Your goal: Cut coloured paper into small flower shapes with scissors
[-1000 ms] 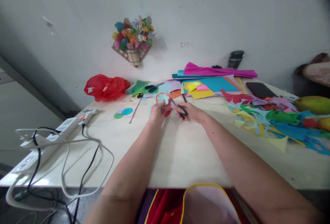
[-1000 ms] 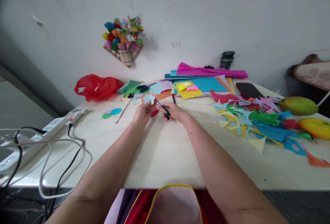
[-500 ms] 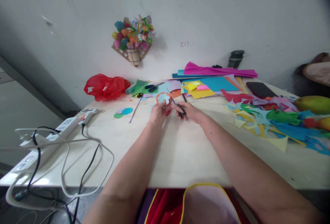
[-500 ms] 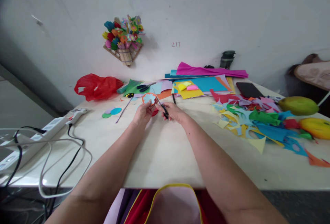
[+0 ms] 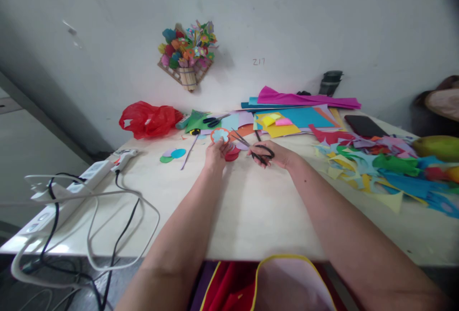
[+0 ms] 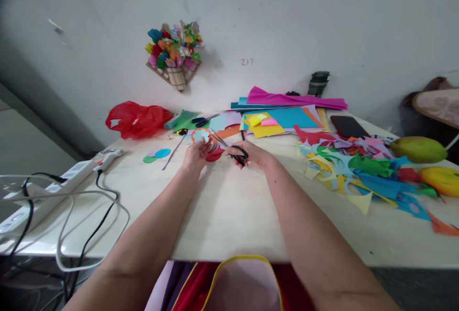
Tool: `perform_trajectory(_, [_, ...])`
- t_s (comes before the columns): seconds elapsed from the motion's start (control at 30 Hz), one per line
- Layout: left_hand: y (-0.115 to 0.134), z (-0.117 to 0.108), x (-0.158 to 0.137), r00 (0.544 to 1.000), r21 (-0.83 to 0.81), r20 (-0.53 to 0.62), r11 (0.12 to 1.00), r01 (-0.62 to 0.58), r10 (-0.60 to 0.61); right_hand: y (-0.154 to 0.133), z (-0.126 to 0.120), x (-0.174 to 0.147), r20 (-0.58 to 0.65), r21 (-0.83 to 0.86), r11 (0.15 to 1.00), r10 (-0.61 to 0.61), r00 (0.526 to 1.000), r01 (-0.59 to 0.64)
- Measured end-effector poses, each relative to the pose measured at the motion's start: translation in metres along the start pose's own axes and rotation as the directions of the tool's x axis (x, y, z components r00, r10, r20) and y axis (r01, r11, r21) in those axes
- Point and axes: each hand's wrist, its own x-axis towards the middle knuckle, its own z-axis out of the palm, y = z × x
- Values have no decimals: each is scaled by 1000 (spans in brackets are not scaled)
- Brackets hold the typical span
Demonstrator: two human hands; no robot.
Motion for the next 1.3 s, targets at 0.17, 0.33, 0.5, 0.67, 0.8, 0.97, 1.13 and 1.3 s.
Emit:
perform_trajectory(0.17, [-1, 1, 0, 999, 20, -30, 1000, -15, 16, 2, -1, -1, 39, 3, 998, 62, 997, -62])
perform_trajectory(0.33, [-5, 8, -9, 1000, 44, -5, 999, -3, 3, 6, 4, 5, -21, 28, 998, 56, 998, -55])
perform_trajectory(0.5, [-9, 16, -17, 1000, 34, 18, 999, 18, -18, 7, 14, 9, -83, 64, 998, 26, 996, -20])
perform_trajectory(0.67, [-11, 17, -18, 999, 15, 29, 999, 30, -31, 7, 24, 13, -133, 80, 997, 12, 991, -2])
perform_trajectory(0.8, [-14, 15, -16, 998, 19, 61, 999, 33, -34, 6, 29, 15, -172, 82, 997, 17, 985, -3])
perform_trajectory(0.97, [-14, 17, -18, 998, 13, 56, 999, 40, -41, 4, 33, 15, -203, 82, 997, 22, 979, -6])
perform_trajectory(1.13, [-13, 20, -21, 998, 13, 32, 999, 48, -48, 5, 33, 15, -205, 78, 997, 18, 979, -2])
perform_trajectory(1.3, [-15, 20, -21, 999, 8, 29, 999, 42, -42, 6, 33, 15, -203, 76, 997, 22, 979, -7])
